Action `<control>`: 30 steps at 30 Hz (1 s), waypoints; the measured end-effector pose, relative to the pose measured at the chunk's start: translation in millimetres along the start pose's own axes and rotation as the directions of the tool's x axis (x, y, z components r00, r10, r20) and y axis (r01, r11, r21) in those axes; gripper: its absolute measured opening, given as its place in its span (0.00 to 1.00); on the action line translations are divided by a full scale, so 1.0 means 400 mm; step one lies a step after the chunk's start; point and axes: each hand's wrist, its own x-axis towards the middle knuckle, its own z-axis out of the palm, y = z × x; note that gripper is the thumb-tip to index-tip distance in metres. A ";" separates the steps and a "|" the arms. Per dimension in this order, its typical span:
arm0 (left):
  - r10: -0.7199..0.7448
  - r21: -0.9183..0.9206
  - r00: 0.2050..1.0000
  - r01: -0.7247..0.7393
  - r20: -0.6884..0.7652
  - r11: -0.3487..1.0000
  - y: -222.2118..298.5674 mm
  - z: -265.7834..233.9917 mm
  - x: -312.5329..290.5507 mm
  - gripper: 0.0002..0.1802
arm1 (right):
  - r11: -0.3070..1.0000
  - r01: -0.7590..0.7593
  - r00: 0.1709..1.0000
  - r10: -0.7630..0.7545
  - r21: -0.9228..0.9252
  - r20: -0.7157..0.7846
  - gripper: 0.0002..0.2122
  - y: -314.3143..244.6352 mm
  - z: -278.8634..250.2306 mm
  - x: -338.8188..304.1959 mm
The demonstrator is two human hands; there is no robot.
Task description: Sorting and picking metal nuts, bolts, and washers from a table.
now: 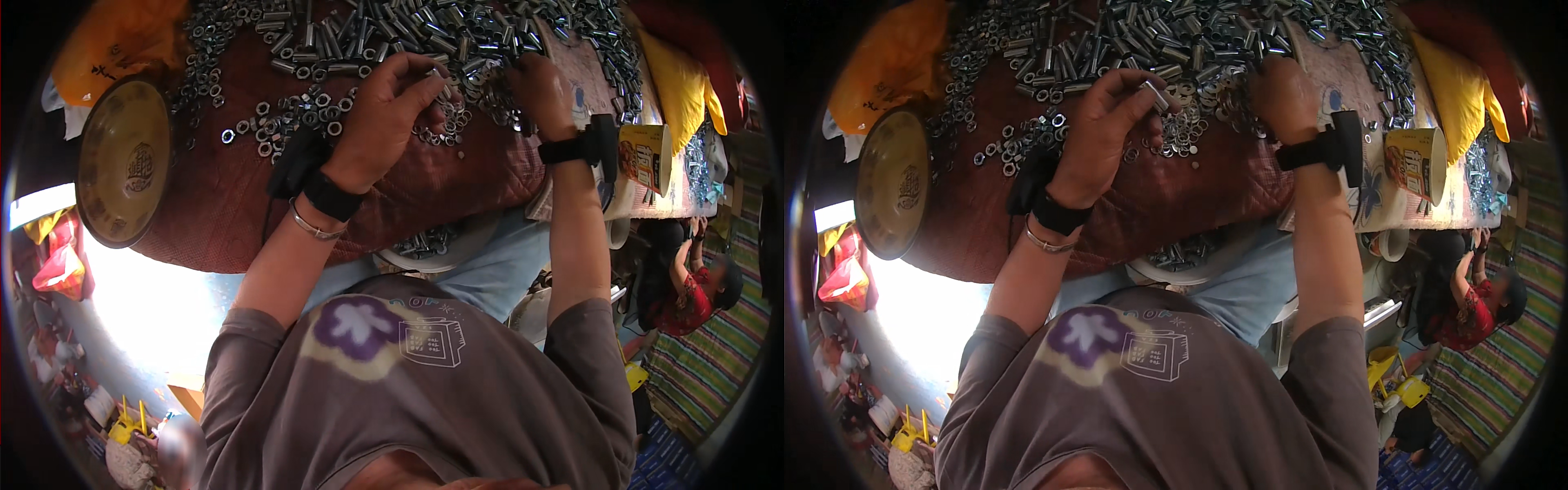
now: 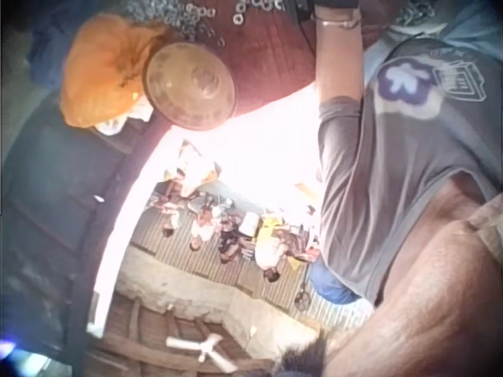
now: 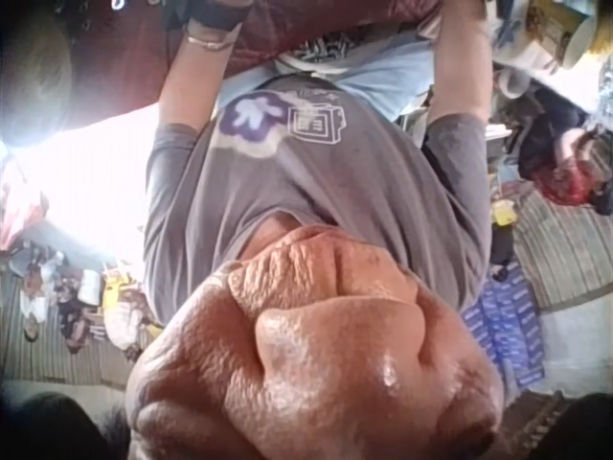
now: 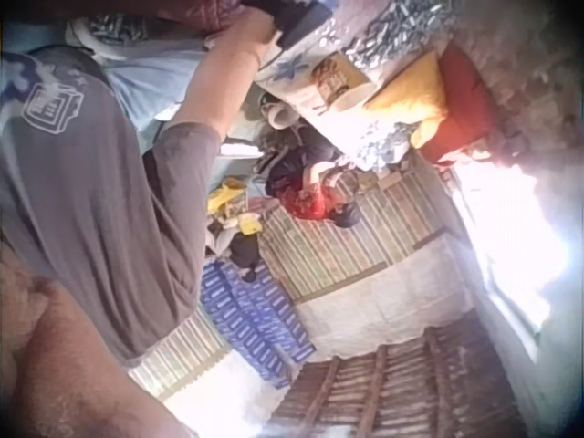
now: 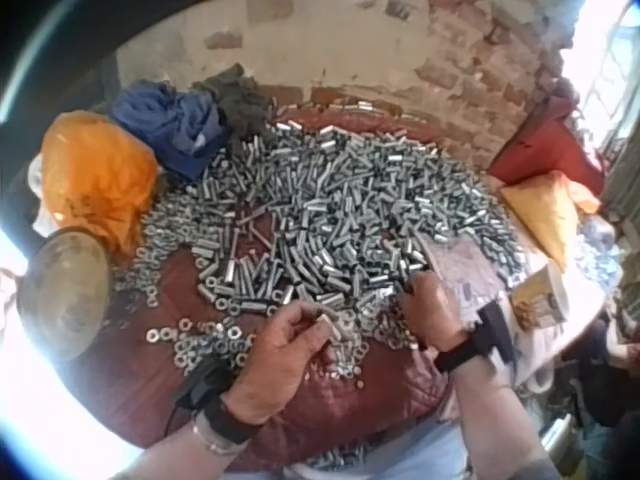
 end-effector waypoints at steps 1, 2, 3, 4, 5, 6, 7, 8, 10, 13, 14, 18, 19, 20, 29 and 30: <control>-0.006 0.000 1.000 0.006 0.003 1.000 -0.003 -0.006 0.002 0.10 | 1.000 -0.026 0.998 0.025 0.017 0.064 0.10 -0.003 -0.013 0.009; -0.008 -0.001 1.000 0.008 -0.001 1.000 -0.007 -0.012 0.004 0.10 | 0.998 -0.053 0.991 0.049 0.032 0.128 0.10 -0.008 -0.022 0.014; 0.001 -0.006 1.000 -0.001 -0.006 1.000 -0.012 -0.018 0.005 0.10 | 0.996 -0.071 0.988 0.064 0.049 0.139 0.09 -0.015 -0.026 0.014; 0.009 -0.016 1.000 -0.010 -0.008 1.000 -0.017 -0.020 0.009 0.10 | 0.996 -0.071 0.988 0.064 0.044 0.142 0.09 -0.012 -0.024 0.012; 0.008 -0.022 1.000 -0.008 -0.009 1.000 -0.018 -0.023 0.013 0.10 | 0.994 -0.081 0.982 0.066 0.075 0.177 0.09 -0.005 -0.021 0.009; 0.032 -0.043 1.000 -0.032 0.000 0.999 -0.017 -0.027 0.018 0.09 | 0.990 -0.091 0.975 0.067 0.104 0.212 0.09 0.001 -0.018 0.006; 0.055 -0.062 0.998 -0.055 0.004 0.997 -0.014 -0.032 0.020 0.09 | 0.991 -0.087 0.974 0.063 0.103 0.217 0.09 0.006 -0.014 0.001; 0.054 -0.065 0.999 -0.054 -0.002 0.996 -0.010 -0.033 0.021 0.09 | 0.994 -0.005 0.988 -0.011 0.107 0.155 0.08 0.010 -0.011 -0.004; 0.057 -0.093 0.998 -0.059 -0.029 0.994 -0.002 -0.036 0.025 0.09 | 0.991 0.083 0.991 -0.093 0.106 0.098 0.07 -0.001 -0.014 -0.016; 0.059 -0.150 0.998 -0.064 -0.036 0.987 -0.004 -0.044 0.026 0.09 | 0.982 0.064 0.986 -0.034 0.178 -0.164 0.05 -0.092 -0.066 -0.052; 0.059 -0.145 0.997 -0.065 -0.048 0.987 -0.004 -0.049 0.026 0.09 | 0.980 0.071 0.986 -0.041 0.187 -0.159 0.05 -0.132 -0.082 -0.064; 0.052 -0.205 0.997 -0.064 -0.063 0.977 -0.004 -0.061 0.024 0.10 | 0.775 -0.053 0.998 0.013 0.629 0.068 0.06 -0.254 -0.130 -0.117; 0.039 -0.219 0.997 -0.054 -0.069 0.974 0.000 -0.059 0.023 0.10 | 0.701 -0.127 0.985 0.007 0.701 0.172 0.07 -0.269 -0.134 -0.127; 0.027 -0.234 0.997 -0.044 -0.076 0.971 0.002 -0.058 0.023 0.10 | 0.703 -0.128 0.985 0.005 0.700 0.175 0.07 -0.276 -0.133 -0.133; 0.061 -0.215 0.995 -0.078 -0.083 0.974 -0.013 -0.067 0.021 0.11 | 0.781 0.081 0.994 -0.113 0.619 0.012 0.06 -0.317 -0.115 -0.129; 0.061 -0.216 0.994 -0.078 -0.086 0.973 -0.012 -0.066 0.020 0.11 | 0.781 0.081 0.993 -0.115 0.619 0.014 0.06 -0.317 -0.109 -0.127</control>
